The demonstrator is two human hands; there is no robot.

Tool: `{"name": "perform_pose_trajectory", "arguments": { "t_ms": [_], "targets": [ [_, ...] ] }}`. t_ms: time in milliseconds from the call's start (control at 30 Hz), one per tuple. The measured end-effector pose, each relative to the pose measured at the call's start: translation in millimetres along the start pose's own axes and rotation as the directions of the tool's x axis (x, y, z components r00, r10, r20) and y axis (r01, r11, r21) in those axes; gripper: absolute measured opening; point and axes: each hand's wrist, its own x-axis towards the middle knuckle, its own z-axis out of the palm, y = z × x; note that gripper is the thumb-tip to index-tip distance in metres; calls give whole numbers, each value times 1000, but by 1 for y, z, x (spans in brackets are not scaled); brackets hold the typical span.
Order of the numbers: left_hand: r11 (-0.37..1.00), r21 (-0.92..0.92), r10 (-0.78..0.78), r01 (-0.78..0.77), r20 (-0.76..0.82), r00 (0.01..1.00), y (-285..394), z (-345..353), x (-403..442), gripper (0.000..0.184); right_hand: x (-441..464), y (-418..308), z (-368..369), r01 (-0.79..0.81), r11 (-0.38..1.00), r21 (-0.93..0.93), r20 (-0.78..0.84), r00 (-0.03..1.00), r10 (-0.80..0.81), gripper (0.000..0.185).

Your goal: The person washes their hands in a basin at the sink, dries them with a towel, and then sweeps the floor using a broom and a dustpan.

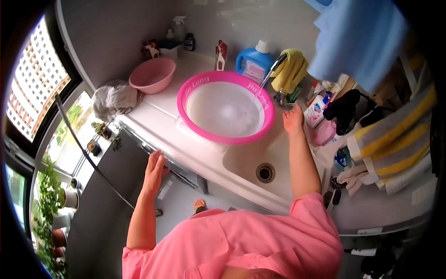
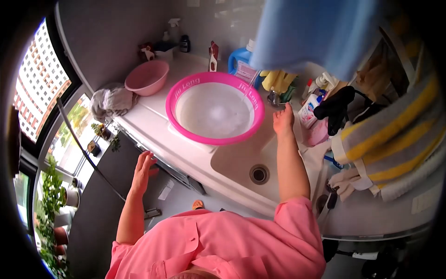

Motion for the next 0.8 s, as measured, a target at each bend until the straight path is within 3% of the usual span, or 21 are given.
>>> {"name": "perform_pose_trajectory", "arguments": {
  "t_ms": [133, 200, 300, 400, 533, 633, 800],
  "targets": [
    [998, -30, 65, -62, 129, 990, 45, 29, 83, 71, 35, 6, -10, 35, 999, -41, 42, 999, -33, 91],
    [994, 56, 85, -89, 74, 994, 49, 48, 119, 79, 37, 3, -3, 27, 999, -28, -67, 997, -29, 90],
    [995, -83, 44, -49, -60, 997, 55, 73, 142, 79, 46, -2, 0, 21, 1000, 11, -137, 990, -19, 80],
    [973, -231, 34, -23, 44, 998, 58, 84, 144, 73, 54, -13, 6, 35, 999, 33, -85, 996, -32, 79],
    [972, -161, -155, 170, 101, 983, 55, 80, 152, 53, 58, -17, 8, 19, 996, 84, -116, 993, -9, 75],
    [954, -266, -117, 139, 98, 988, 59, 83, 148, 57, 54, -18, 8, 9, 998, 66, -87, 996, -3, 79],
    [963, -231, -120, 140, 97, 988, 53, 81, 151, 60, 58, -18, 4, 2, 997, 78, -57, 998, 2, 82]
  ]
}}
